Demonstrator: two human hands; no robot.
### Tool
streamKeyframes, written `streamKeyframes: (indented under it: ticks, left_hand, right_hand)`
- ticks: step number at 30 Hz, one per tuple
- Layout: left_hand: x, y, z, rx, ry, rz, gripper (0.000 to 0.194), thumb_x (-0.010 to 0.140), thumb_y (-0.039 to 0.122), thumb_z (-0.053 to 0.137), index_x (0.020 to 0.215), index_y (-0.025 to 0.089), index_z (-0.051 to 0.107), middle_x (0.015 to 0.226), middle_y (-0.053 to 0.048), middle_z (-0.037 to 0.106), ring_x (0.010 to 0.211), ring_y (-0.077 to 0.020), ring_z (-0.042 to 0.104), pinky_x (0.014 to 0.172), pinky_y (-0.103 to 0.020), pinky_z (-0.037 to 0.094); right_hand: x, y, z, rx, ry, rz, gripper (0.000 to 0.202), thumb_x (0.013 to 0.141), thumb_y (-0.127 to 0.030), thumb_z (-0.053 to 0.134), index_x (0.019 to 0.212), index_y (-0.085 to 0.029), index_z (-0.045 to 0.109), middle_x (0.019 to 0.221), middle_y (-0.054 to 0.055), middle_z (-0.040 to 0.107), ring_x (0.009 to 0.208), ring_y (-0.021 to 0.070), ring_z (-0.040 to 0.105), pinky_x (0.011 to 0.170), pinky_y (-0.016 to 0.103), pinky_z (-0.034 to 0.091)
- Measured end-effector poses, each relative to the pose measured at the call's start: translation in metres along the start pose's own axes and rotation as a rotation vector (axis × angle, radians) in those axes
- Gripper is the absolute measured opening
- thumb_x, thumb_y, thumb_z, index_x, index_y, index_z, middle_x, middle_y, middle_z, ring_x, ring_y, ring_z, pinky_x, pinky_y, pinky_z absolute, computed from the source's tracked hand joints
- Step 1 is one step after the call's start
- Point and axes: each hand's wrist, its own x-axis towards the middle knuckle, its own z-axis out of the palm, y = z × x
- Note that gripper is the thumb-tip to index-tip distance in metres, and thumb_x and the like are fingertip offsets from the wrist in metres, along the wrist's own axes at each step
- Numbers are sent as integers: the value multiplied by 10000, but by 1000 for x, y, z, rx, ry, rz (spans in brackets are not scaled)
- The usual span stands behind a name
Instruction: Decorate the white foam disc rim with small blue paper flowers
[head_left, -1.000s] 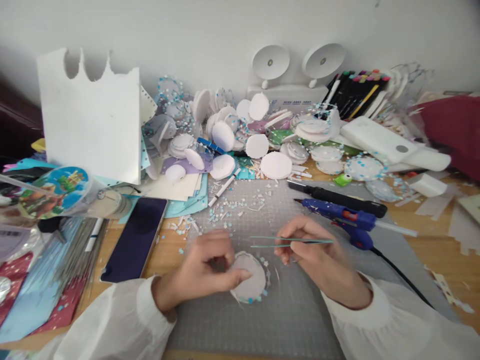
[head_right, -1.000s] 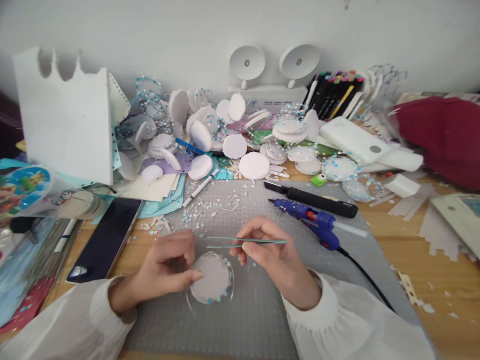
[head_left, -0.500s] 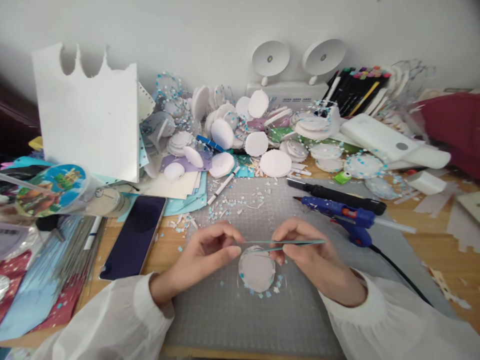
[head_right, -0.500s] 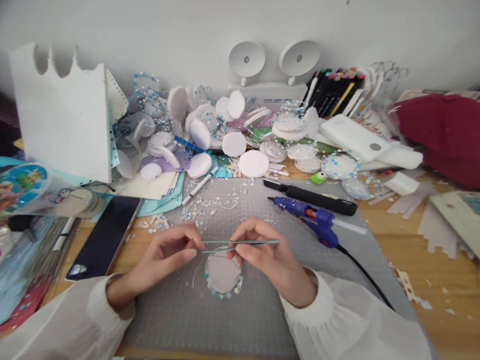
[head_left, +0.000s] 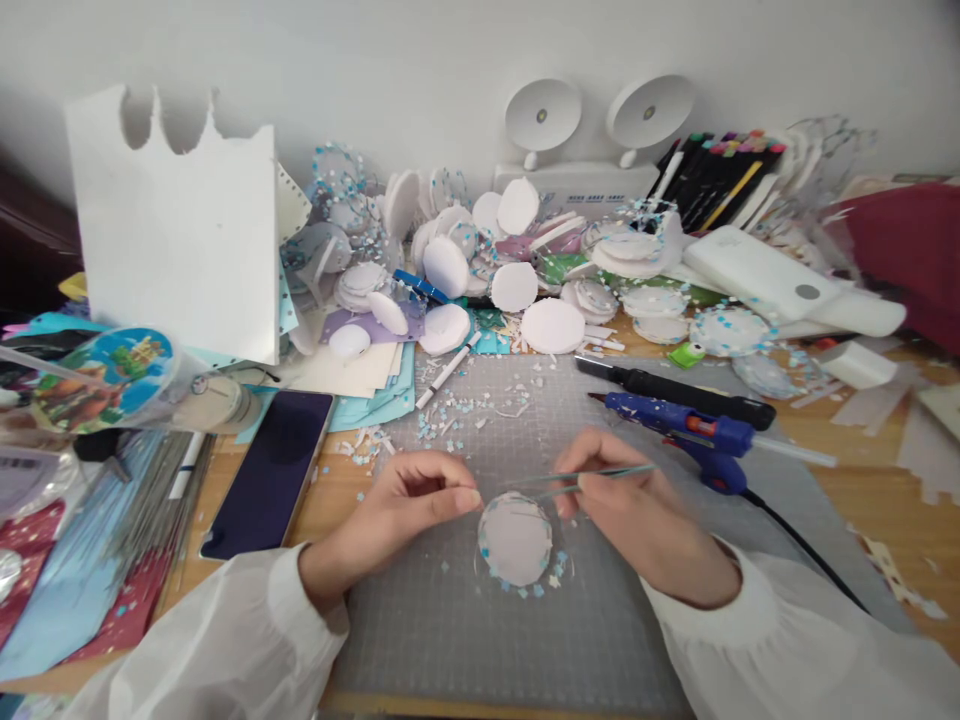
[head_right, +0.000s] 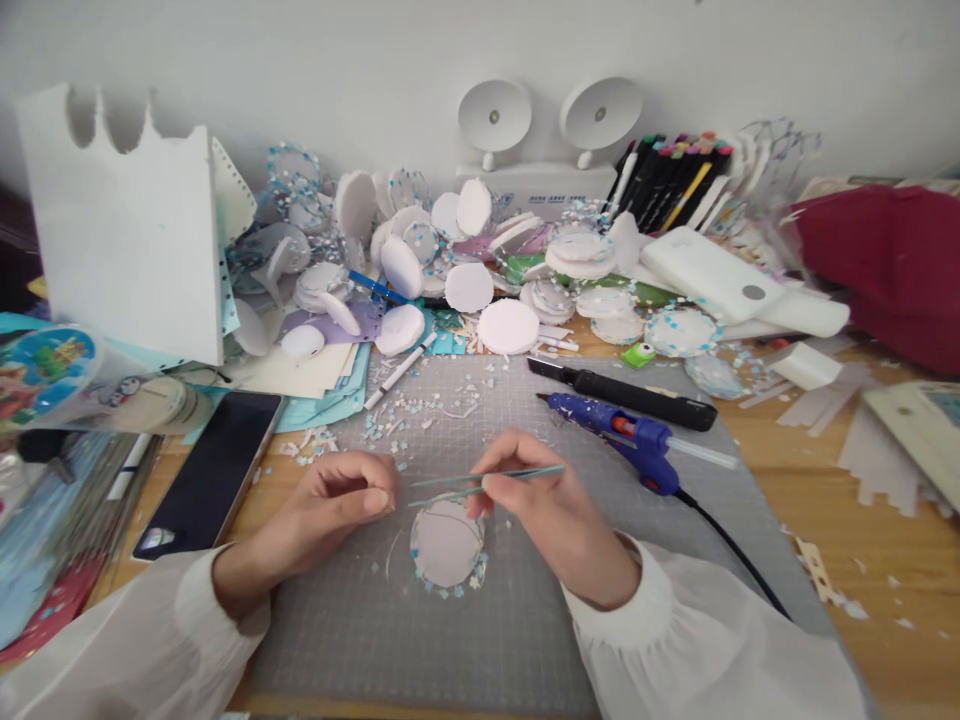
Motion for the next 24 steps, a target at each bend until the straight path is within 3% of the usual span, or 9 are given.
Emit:
streamKeyframes:
  ticks: [6, 12, 14, 16, 18, 20, 24]
  left_hand:
    - [2, -1, 0, -103, 52, 65, 299, 819, 383, 669, 664, 143, 579, 610, 14, 457, 570, -98, 370, 557, -252, 286]
    - [3, -1, 1, 25, 205, 160, 498, 919, 409, 482, 520, 179, 291, 502, 49, 263, 494, -96, 249, 506, -263, 253]
    - [3, -2, -1, 128, 274, 244, 465, 932, 371, 491, 533, 171, 359, 527, 38, 317, 524, -104, 301, 531, -263, 281]
    - [2, -2, -2, 229, 306, 320, 285, 905, 306, 566, 658, 174, 512, 627, 23, 417, 605, -113, 386, 575, -250, 323]
    - [1, -1, -2, 315, 282, 366, 51, 867, 237, 625, 881, 201, 591, 765, 8, 481, 691, -120, 444, 626, -237, 368]
    - [0, 1, 0, 417, 210, 392, 190, 853, 201, 635, 1035, 221, 586, 859, -9, 507, 739, -128, 478, 664, -239, 405]
    - [-1, 4, 5, 686, -22, 382, 214, 866, 168, 599, 1077, 206, 608, 943, -51, 588, 798, -152, 532, 713, -263, 447]
  right_hand:
    - [8, -5, -3, 270, 175, 73, 113, 780, -337, 672, 773, -236, 621, 622, -26, 546, 648, 136, 544, 741, 349, 487]
    - [11, -4, -6, 383, 212, 133, 64, 775, -329, 636, 778, -271, 609, 566, -40, 505, 598, 142, 502, 740, 380, 496]
    - [12, -5, -7, 412, 214, 149, 61, 776, -324, 635, 777, -272, 604, 576, -42, 516, 600, 136, 502, 745, 371, 495]
    - [12, -5, -8, 432, 204, 161, 72, 775, -329, 641, 782, -268, 603, 586, -43, 529, 607, 129, 507, 760, 366, 495]
    - [12, -5, -8, 435, 185, 169, 93, 770, -338, 653, 789, -263, 601, 590, -42, 537, 618, 127, 517, 778, 371, 498]
    - [12, -5, -7, 430, 166, 176, 118, 764, -346, 664, 792, -258, 591, 590, -43, 545, 627, 131, 531, 796, 389, 502]
    - [11, -4, -4, 430, 134, 199, 163, 753, -352, 682, 782, -243, 565, 599, -43, 558, 635, 133, 550, 792, 399, 512]
